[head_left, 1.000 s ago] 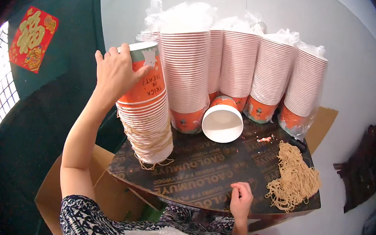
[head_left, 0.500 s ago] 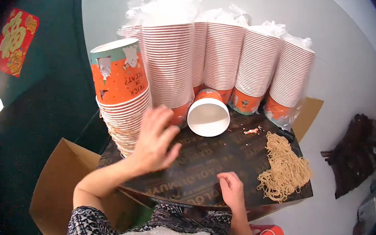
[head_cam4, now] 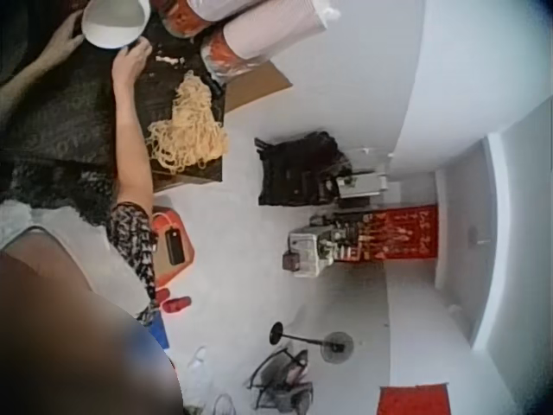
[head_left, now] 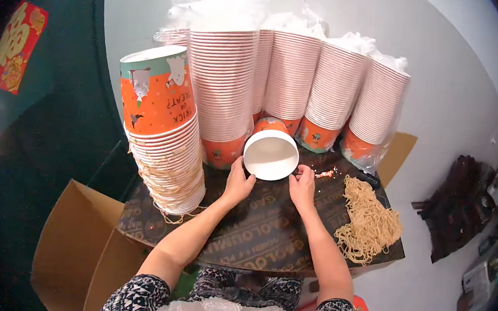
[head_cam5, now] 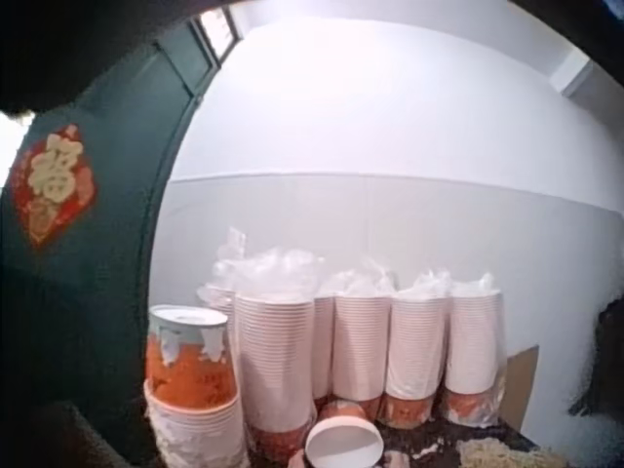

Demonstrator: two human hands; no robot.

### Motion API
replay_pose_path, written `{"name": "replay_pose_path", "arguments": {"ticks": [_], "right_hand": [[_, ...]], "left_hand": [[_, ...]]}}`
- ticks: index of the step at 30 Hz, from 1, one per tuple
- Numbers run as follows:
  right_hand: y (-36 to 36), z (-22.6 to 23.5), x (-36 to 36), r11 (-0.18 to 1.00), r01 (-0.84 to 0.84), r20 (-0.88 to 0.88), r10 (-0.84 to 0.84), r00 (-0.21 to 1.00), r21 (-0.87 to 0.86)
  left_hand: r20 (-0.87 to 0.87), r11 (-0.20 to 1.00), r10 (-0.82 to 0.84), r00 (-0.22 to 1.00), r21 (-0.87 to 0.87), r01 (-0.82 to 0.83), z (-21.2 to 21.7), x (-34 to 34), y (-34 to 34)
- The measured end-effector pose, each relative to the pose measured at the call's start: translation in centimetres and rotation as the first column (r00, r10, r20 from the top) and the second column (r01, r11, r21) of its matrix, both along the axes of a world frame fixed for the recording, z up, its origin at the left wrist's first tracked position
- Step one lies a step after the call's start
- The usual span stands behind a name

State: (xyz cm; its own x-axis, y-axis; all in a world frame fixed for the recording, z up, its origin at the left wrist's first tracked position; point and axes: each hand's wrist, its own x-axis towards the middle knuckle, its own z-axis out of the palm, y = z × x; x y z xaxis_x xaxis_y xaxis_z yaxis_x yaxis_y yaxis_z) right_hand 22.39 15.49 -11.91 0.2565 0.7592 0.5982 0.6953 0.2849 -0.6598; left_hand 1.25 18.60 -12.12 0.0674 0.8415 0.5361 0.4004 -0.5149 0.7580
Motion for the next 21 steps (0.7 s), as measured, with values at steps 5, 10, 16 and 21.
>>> {"name": "replay_pose_path", "arguments": {"ticks": [5, 10, 16, 21], "right_hand": [[1.1, -1.3, 0.1, 0.998, -0.004, -0.153, 0.012, 0.988, 0.057], [1.5, -1.6, -0.2, 0.995, -0.082, -0.321, 0.093, 0.942, 0.049], [1.2, -1.6, 0.2, 0.996, -0.086, -0.437, 0.092, 0.895, 0.033], [-0.5, -0.3, -0.9, 0.992, 0.102, -0.231, -0.082, 0.969, 0.076]], "left_hand": [[-0.009, 1.0, -0.023, 1.0, -0.019, 0.022, 0.1, 0.2, -1.5], [0.071, 0.992, -0.111, 0.991, -0.057, 0.115, -0.9, -0.9, -0.6], [0.278, 0.986, -0.119, 0.953, -0.076, 0.146, -0.4, -0.5, -1.0], [0.28, 0.982, -0.04, 0.959, -0.166, 0.09, 0.8, -1.0, -2.3]]}}
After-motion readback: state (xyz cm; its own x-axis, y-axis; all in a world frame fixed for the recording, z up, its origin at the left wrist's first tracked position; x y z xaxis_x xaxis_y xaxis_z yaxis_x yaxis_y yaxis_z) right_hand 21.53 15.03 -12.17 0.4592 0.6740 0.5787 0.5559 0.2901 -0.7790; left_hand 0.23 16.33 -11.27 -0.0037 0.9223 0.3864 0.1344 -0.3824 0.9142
